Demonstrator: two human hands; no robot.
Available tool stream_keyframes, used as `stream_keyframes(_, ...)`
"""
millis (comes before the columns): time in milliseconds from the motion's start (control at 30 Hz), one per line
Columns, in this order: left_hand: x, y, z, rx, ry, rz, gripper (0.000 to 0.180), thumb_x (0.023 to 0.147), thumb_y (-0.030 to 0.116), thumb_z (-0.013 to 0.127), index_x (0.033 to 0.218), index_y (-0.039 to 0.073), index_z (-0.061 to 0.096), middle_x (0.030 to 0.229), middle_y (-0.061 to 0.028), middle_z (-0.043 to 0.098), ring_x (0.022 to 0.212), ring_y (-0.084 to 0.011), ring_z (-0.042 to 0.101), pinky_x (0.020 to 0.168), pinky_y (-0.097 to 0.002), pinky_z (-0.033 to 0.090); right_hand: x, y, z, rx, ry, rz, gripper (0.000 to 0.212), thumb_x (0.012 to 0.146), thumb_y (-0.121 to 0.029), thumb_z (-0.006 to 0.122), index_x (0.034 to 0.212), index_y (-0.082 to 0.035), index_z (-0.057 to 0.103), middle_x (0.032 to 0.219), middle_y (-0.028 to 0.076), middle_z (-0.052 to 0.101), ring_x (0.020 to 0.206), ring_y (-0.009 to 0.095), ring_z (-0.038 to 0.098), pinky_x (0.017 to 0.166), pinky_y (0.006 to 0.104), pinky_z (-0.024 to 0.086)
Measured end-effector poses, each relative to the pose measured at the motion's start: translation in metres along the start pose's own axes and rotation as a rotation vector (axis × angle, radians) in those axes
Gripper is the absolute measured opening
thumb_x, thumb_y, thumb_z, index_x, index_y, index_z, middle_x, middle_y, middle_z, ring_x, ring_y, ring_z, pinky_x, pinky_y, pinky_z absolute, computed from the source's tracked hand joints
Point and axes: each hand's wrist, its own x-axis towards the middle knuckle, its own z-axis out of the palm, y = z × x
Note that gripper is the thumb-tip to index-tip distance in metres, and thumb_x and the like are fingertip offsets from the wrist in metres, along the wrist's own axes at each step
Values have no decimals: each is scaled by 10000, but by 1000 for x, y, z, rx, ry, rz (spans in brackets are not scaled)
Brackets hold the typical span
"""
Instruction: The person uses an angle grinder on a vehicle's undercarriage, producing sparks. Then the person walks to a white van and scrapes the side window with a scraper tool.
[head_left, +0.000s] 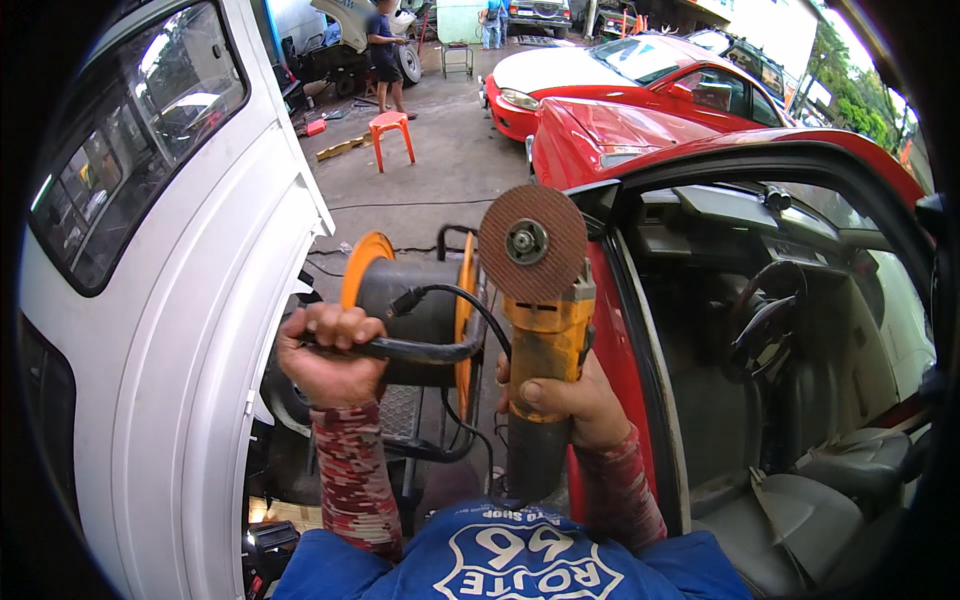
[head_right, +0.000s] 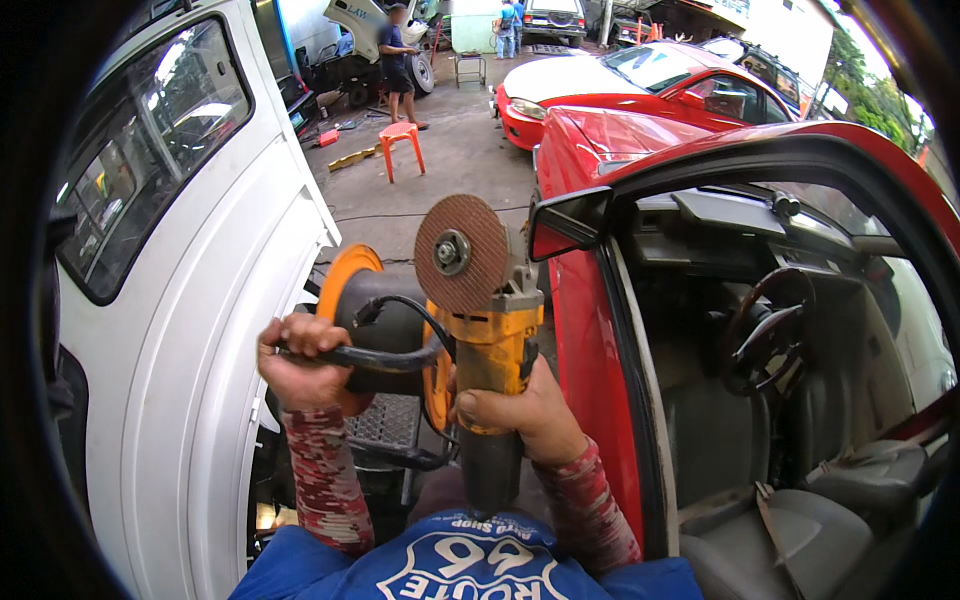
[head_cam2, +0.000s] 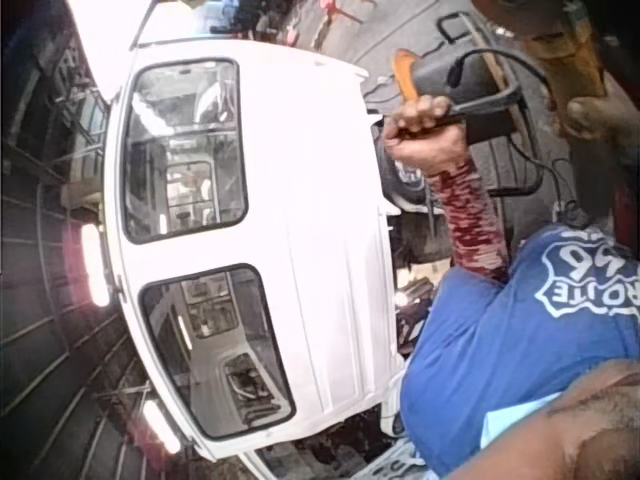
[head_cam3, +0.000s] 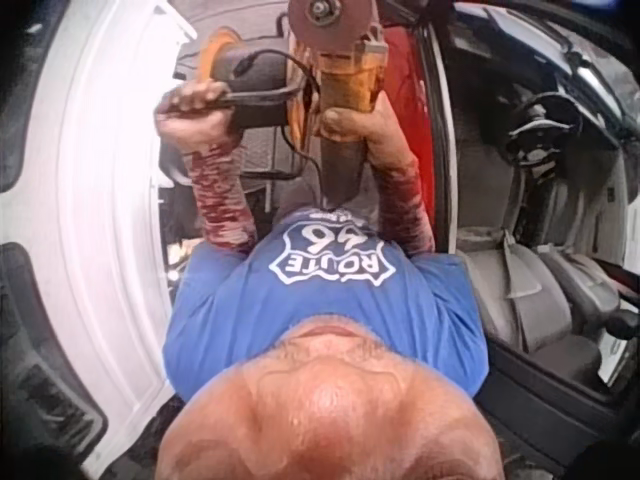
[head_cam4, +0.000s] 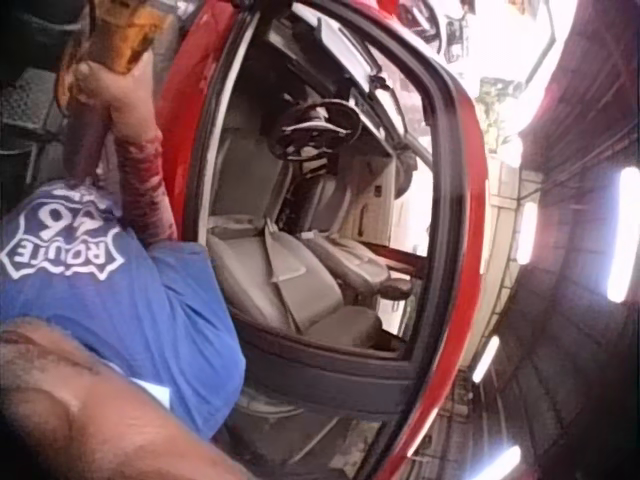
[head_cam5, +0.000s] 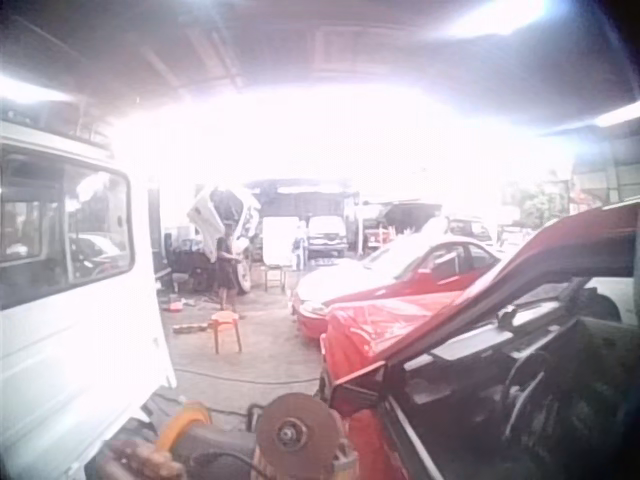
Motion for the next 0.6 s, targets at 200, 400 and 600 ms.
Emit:
stream_keyframes(200,29,27,21,71,-164,82,279,949,275,542,726,166,414,608,49,314,558,-123,303,608,-335,330,44,-8,8,2,-27,16,394,815,-184,808,1132,-26,635,961,46,680,830,147,672,784,313,558)
stream_keyframes(400,68,34,3,112,-131,136,277,950,285,533,724,172,419,611,50,326,560,-122,319,612,-332,340,87,-9,-1,-4,-54,21,376,824,-181,798,1121,-22,632,944,45,681,822,153,677,784,316,565)
stream_keyframes(600,145,38,-52,216,174,191,285,899,293,525,676,181,389,593,50,295,538,-127,311,596,-341,344,169,-4,-21,-141,28,0,608,749,-266,770,1237,7,531,993,134,652,820,256,705,761,383,584)
